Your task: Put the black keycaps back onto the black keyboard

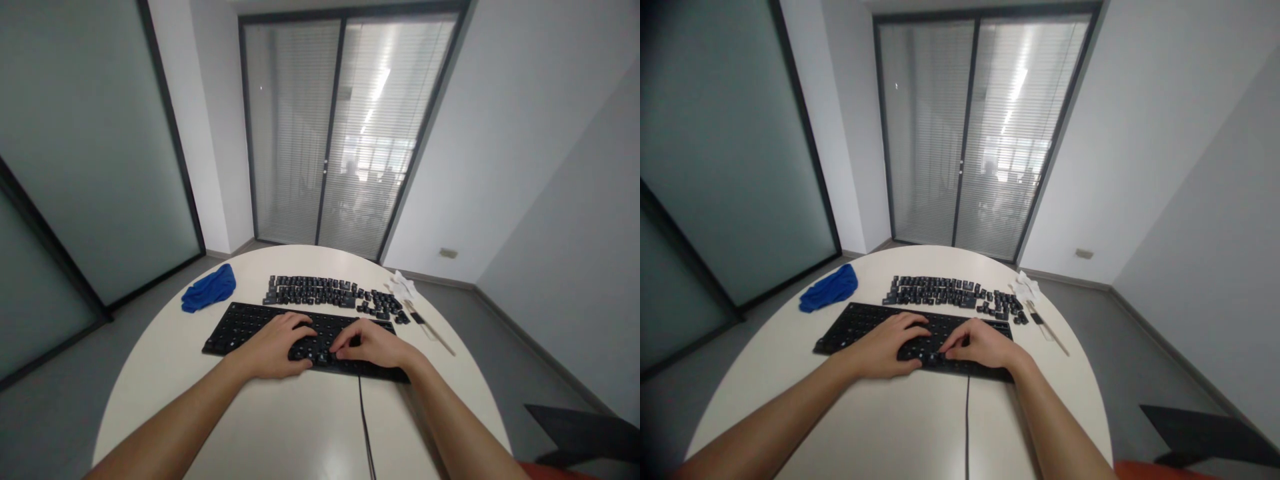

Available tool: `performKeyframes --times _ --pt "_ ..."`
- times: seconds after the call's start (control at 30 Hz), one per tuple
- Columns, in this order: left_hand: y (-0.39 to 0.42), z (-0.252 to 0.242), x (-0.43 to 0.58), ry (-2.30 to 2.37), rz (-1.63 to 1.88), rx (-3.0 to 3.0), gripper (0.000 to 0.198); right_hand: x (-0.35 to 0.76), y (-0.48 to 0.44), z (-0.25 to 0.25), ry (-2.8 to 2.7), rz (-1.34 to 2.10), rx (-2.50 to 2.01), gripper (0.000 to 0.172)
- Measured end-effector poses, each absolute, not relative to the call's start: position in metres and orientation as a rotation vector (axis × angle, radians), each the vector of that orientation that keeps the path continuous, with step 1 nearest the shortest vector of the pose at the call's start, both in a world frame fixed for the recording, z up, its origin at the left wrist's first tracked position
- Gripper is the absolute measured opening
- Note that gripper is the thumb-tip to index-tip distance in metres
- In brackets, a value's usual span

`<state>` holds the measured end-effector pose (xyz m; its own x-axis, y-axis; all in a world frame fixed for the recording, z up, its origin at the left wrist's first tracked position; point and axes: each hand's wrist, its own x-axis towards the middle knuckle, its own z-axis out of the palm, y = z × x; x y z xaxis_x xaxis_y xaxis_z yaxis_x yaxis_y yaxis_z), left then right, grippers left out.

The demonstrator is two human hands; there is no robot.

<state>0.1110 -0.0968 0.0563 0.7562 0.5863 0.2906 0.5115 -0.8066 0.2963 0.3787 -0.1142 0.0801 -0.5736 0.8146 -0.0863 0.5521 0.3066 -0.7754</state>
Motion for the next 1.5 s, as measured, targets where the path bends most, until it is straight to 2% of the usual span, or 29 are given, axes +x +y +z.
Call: performKeyframes --times 0.57,0.73,0.93,1.5 --pt "-0.097 0.056 0.111 0.863 0.568 2.753 0.051 0.365 -0.123 0.089 -2.485 0.826 -1.158 0.019" --pt "-0.097 0.057 0.111 0.863 0.557 2.756 0.050 0.363 -0.126 0.090 -2.437 0.835 -1.265 0.021" --pt "-0.099 0.056 0.113 0.870 0.600 2.769 0.049 0.364 -0.122 0.087 -2.477 0.747 -1.240 0.014" --pt "-0.110 0.056 0.128 1.046 0.606 2.812 0.048 0.366 -0.117 0.082 -2.429 0.857 -1.262 0.014"
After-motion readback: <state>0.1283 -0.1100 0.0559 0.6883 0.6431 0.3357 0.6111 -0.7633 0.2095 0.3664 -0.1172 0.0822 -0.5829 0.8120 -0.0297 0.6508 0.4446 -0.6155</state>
